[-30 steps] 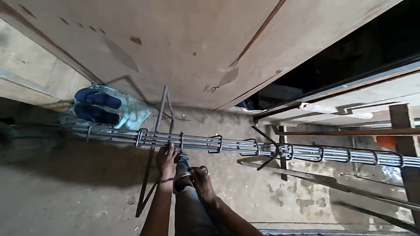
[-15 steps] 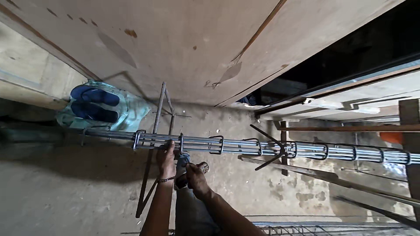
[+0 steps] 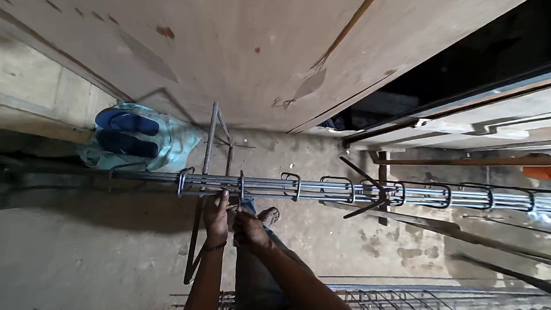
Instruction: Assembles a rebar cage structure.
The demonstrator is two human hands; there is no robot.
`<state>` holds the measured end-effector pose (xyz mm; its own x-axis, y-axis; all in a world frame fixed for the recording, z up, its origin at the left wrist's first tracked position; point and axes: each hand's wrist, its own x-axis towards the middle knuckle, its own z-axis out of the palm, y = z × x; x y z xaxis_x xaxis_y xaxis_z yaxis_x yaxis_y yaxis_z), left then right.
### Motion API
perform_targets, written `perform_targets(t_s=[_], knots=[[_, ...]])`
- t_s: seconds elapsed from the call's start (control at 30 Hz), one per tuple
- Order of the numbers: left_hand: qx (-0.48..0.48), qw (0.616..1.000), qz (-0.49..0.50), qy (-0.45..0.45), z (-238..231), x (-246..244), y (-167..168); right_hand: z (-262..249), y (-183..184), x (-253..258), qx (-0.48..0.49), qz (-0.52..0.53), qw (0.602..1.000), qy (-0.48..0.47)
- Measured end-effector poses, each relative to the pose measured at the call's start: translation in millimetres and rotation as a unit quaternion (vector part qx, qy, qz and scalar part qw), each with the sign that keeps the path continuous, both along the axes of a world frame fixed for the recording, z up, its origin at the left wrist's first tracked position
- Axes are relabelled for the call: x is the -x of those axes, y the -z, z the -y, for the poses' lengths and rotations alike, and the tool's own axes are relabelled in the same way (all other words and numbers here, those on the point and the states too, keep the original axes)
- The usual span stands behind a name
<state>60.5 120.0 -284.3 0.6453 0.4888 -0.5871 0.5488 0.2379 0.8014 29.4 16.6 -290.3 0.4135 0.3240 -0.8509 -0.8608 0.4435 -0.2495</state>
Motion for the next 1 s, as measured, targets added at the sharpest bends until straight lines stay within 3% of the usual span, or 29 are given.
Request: perform_targets(t_s=[0.1, 0.2, 0.27, 0.4, 0.73, 0.9, 1.0], knots=[[-0.132, 0.99, 0.0, 0.052, -0.2, 6.8, -14.2, -1.4, 1.7, -4.2, -0.036, 0.018, 0.999, 0.01], [-0.286, 0.954, 0.011, 0.087, 3.5, 9.3, -29.4, 1.0, 13.3, -4.9, -0.05, 0.061, 0.997, -0.003], [-0.332, 0.935, 0.031, 0.121, 3.7, 6.5, -35.7, 4.1, 22.2, -4.9, -0.035, 0.074, 0.997, -0.016], [-0.369, 0.907, 0.054, 0.195, 5.1, 0.8, -31.3, 13.4, 37.8, 0.5, -0.007, 0.084, 0.995, -0.043], [-0.418, 0.87, 0.048, 0.256, 7.0, -3.9, -23.1, 5.8, 34.6, -14.2, 0.033, 0.187, 0.98, -0.061], [-0.391, 0.884, 0.071, 0.248, 5.8, -8.1, -18.5, 2.7, 30.3, -14.5, 0.044, 0.214, 0.975, -0.042], [-0.375, 0.886, 0.096, 0.255, 7.9, -7.8, -18.2, 1.8, 14.8, -8.2, 0.129, 0.244, 0.96, -0.045]])
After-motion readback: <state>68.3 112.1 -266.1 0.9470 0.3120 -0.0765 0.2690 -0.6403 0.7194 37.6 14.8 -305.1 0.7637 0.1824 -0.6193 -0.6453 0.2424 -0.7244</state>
